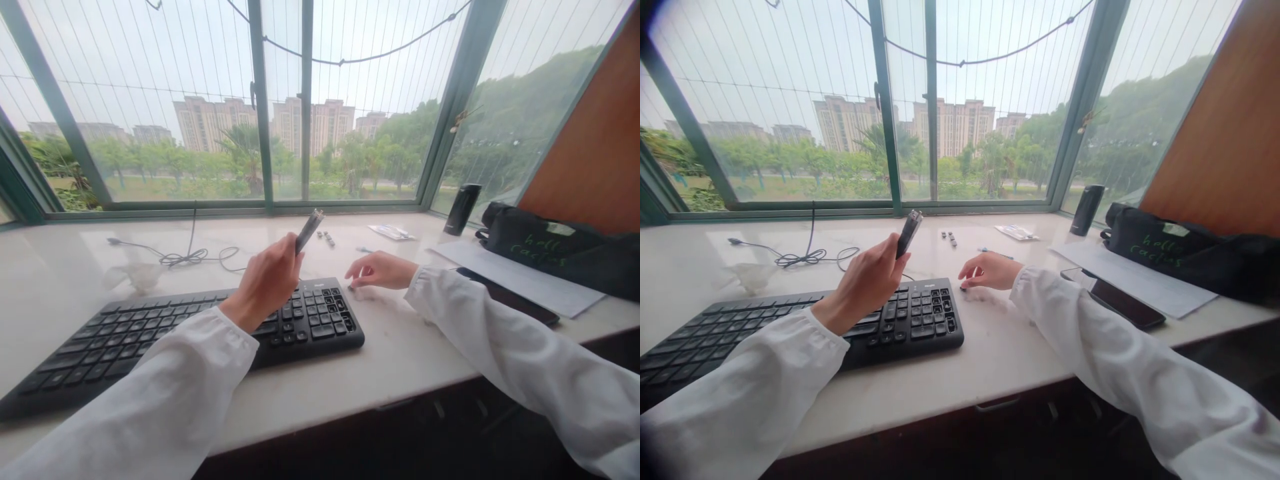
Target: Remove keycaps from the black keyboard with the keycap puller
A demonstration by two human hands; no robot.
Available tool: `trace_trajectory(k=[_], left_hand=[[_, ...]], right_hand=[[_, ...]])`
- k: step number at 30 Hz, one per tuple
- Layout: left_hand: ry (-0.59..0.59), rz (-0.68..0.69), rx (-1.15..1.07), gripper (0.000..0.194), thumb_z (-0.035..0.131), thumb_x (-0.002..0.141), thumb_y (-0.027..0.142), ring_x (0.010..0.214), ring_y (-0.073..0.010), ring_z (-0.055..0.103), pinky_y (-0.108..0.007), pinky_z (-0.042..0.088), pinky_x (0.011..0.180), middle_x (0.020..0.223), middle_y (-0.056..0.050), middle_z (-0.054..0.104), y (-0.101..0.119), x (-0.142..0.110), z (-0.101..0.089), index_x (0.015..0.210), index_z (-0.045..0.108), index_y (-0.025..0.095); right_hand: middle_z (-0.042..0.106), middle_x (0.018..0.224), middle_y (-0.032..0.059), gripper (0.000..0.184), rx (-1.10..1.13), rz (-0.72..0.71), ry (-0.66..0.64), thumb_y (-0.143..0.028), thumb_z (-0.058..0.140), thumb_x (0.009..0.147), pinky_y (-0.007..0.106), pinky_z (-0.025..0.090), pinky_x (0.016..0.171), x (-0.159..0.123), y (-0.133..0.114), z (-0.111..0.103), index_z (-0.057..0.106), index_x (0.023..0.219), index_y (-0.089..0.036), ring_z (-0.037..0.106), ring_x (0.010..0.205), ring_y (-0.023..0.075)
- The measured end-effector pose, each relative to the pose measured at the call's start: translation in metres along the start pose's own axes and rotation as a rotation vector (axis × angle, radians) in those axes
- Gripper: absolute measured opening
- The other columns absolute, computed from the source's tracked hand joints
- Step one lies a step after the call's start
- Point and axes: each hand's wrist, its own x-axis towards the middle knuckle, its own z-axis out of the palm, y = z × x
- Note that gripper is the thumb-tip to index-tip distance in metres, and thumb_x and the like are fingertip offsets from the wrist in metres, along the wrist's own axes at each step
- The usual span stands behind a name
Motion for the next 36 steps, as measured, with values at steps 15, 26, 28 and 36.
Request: trace_trajectory(k=[15,26,28,36], left_hand=[[-0.033,-0.011,-0.006,0.007,0.041,0.097,0.026,0.065,-0.0201,0.06,-0.028,0.029,0.05,0.083,-0.004,0.061,-0.001,0.0,0.002,0.096,0.039,0.02],[-0.026,-0.017,0.025,0.007,0.042,0.097,0.026,0.065,-0.0205,0.06,-0.028,0.026,0.05,0.08,-0.002,0.06,-0.002,-0.001,0.003,0.097,0.038,0.02],[-0.019,-0.015,0.035,0.007,0.043,0.097,0.026,0.065,-0.0205,0.06,-0.028,0.026,0.05,0.08,-0.002,0.06,-0.002,-0.001,0.004,0.096,0.038,0.02],[-0.037,-0.02,0.036,0.009,0.043,0.097,0.026,0.064,-0.0199,0.061,-0.027,0.028,0.05,0.077,-0.001,0.059,-0.003,-0.001,0.005,0.093,0.037,0.021]], right_hand=[[0.07,0.088,0.0062,0.041,0.166,0.026,0.045,-0.051,0.063,0.082,0.027,0.044,0.066,0.002,0.017,0.014,0.071,0.104,-0.017,0.055,0.07,0.0132],[0.063,0.08,-0.0004,0.047,0.287,-0.005,0.019,-0.047,0.079,0.067,0.023,0.038,0.056,-0.001,0.015,0.021,0.068,0.102,-0.017,0.047,0.059,0.0086],[0.063,0.079,-0.0008,0.05,0.297,-0.007,0.019,-0.047,0.08,0.065,0.023,0.037,0.056,-0.002,0.016,0.02,0.067,0.103,-0.018,0.045,0.058,0.0082],[0.063,0.076,-0.0006,0.046,0.21,0.001,0.049,-0.049,0.079,0.066,0.024,0.039,0.061,-0.003,0.015,0.02,0.071,0.099,-0.019,0.047,0.061,0.01]])
